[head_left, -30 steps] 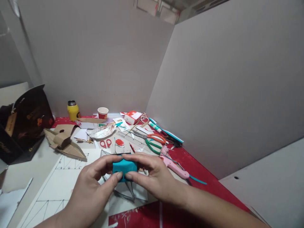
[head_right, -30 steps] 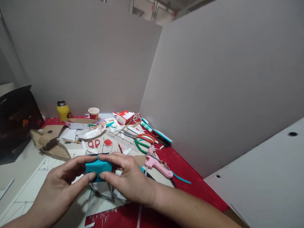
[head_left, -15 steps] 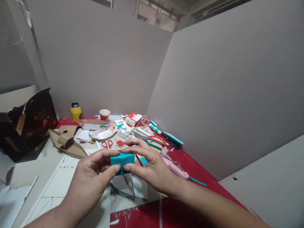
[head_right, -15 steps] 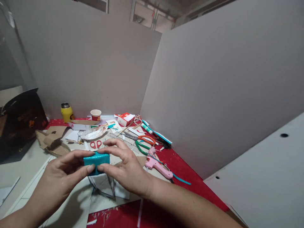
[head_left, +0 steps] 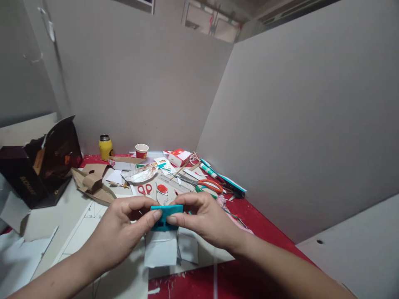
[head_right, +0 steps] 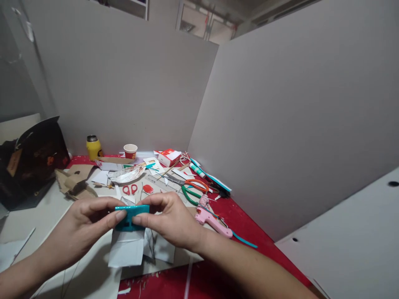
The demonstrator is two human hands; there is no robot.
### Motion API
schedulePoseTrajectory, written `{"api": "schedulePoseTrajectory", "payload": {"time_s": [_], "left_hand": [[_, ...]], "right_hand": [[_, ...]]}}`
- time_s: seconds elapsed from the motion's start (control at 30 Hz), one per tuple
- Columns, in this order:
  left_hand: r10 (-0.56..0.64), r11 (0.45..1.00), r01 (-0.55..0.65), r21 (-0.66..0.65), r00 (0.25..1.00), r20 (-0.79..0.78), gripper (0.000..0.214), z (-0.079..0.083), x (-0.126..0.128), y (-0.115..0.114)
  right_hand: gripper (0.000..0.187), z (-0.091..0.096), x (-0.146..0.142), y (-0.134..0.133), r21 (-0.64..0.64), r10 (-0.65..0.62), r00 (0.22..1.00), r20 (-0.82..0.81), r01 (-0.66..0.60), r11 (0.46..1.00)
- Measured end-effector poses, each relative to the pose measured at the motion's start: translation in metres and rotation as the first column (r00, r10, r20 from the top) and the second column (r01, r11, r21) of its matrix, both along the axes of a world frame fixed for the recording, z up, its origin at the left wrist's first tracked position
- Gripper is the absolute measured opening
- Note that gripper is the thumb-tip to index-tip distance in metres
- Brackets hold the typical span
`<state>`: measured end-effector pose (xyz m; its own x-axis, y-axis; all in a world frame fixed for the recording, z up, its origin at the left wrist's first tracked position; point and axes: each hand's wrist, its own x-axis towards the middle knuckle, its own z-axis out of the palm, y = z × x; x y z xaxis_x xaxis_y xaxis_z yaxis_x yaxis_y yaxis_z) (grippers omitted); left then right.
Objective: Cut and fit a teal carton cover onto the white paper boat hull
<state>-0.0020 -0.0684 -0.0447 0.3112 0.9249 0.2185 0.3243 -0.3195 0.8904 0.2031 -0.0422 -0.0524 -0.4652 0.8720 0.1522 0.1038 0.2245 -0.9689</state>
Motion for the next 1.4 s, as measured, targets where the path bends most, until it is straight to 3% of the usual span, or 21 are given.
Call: {"api": "schedulePoseTrajectory", "payload": {"time_s": [0.13,0.2,0.4,0.57,0.67,0.87,0.93,1.0,1.03,1.07,1.17,1.27,1.4], "left_hand": [[0.033,0.999,-0.033,-0.007,0.998,0.062,0.023,-0.009,0.005,0.001],[0.052,0.996,-0.042,-0.076,0.990,0.130,0.023,-0.011,0.008,0.001],[0.119,0.963,-0.056,-0.264,0.966,0.227,0.019,-0.014,0.013,0.004],[0.092,0.978,-0.061,-0.198,0.984,0.150,0.020,-0.020,0.012,0.002],[0.119,0.984,-0.095,-0.150,0.980,0.161,0.018,-0.025,0.013,0.002],[0.084,0.911,0.107,-0.398,0.898,0.433,0.019,-0.033,0.015,0.009],[0.103,0.900,0.113,-0.420,0.883,0.458,0.019,-0.037,0.015,0.011],[0.140,0.900,0.084,-0.428,0.874,0.465,0.019,-0.042,0.012,0.015],[0.162,0.901,0.063,-0.430,0.870,0.466,0.019,-0.044,0.011,0.017],[0.182,0.902,0.041,-0.431,0.866,0.465,0.019,-0.046,0.009,0.019],[0.210,0.900,0.016,-0.436,0.861,0.464,0.022,-0.050,0.006,0.028],[0.231,0.899,-0.008,-0.438,0.858,0.459,0.028,-0.051,0.004,0.033],[0.257,0.898,-0.052,-0.438,0.869,0.423,0.031,-0.051,0.005,0.033]], "right_hand": [[0.027,-0.007,-0.003,0.001,-0.175,0.007,0.992,-0.126,-0.029,0.984],[0.026,-0.010,-0.004,0.002,-0.233,-0.002,0.986,-0.164,-0.037,0.972],[0.027,-0.013,-0.001,0.004,-0.265,0.007,0.990,-0.140,-0.045,0.963],[0.026,-0.010,0.002,0.003,-0.187,0.054,0.998,0.016,-0.050,0.981],[0.023,-0.011,0.001,0.001,-0.116,0.034,0.999,0.023,-0.031,0.993],[0.029,-0.017,-0.006,0.003,-0.055,-0.043,0.999,-0.010,0.042,0.998],[0.035,-0.017,-0.003,0.011,-0.059,-0.010,1.000,0.023,0.011,0.998],[0.043,-0.016,0.009,0.025,0.020,-0.039,0.987,0.157,0.036,0.999],[0.045,-0.015,0.019,0.034,0.123,-0.139,0.958,0.250,0.111,0.986],[0.047,-0.015,0.031,0.044,0.250,-0.275,0.874,0.400,0.185,0.950],[0.040,-0.021,0.073,0.072,0.348,-0.425,0.711,0.560,0.263,0.900],[0.023,-0.035,0.107,0.092,0.365,-0.433,0.494,0.754,0.233,0.901],[0.032,-0.051,0.122,0.113,0.290,-0.320,0.213,0.923,0.160,0.944]]}}
